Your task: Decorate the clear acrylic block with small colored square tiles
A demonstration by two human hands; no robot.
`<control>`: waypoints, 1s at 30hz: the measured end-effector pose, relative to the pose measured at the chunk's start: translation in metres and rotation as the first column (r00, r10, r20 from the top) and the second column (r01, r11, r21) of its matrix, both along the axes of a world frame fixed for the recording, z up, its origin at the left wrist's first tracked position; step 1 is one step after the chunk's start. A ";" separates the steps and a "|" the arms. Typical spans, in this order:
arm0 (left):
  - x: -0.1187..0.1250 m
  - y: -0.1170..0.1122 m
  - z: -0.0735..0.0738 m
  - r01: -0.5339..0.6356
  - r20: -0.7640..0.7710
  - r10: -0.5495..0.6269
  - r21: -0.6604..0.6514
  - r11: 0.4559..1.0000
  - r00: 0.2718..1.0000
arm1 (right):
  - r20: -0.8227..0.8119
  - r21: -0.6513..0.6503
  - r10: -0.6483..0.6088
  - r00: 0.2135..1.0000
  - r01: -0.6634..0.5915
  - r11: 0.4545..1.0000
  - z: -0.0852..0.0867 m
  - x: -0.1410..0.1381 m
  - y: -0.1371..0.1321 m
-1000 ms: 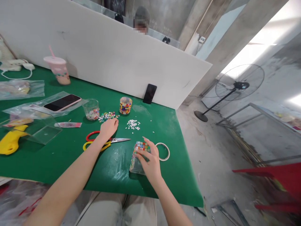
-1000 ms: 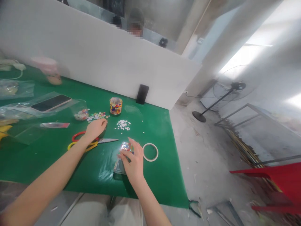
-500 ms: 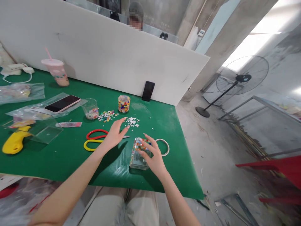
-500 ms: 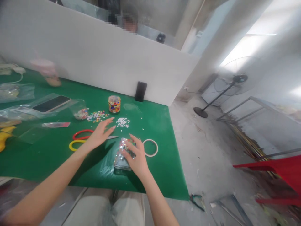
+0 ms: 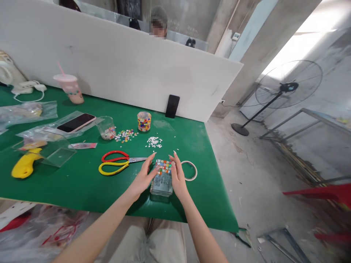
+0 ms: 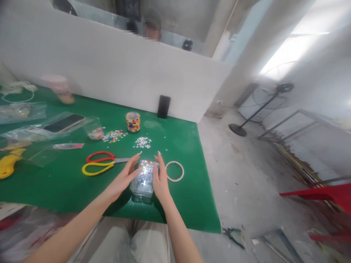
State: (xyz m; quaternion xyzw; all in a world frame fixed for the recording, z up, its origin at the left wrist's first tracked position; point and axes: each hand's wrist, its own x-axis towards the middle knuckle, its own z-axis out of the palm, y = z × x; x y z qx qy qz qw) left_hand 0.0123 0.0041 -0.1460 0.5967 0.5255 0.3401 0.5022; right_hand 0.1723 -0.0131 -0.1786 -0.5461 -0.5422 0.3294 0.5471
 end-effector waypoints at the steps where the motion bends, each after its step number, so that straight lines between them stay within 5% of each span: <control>1: 0.001 -0.001 0.001 0.002 0.008 -0.002 -0.003 1.000 1.000 | -0.012 -0.006 0.014 1.000 -0.014 1.000 -0.001 -0.001 0.001; 13: 0.015 -0.005 -0.002 -0.025 0.098 0.022 0.029 0.999 0.995 | -0.072 -0.071 0.006 0.997 -0.011 0.997 -0.002 -0.002 0.001; 23: 0.006 -0.012 -0.002 0.026 0.303 0.006 -0.099 0.995 0.953 | -0.115 0.017 0.006 0.993 -0.004 1.000 -0.001 -0.003 0.005; 30: 0.013 -0.025 -0.002 0.054 0.339 -0.033 -0.053 0.997 0.940 | -0.105 0.113 0.006 0.995 0.006 0.994 -0.002 -0.001 -0.004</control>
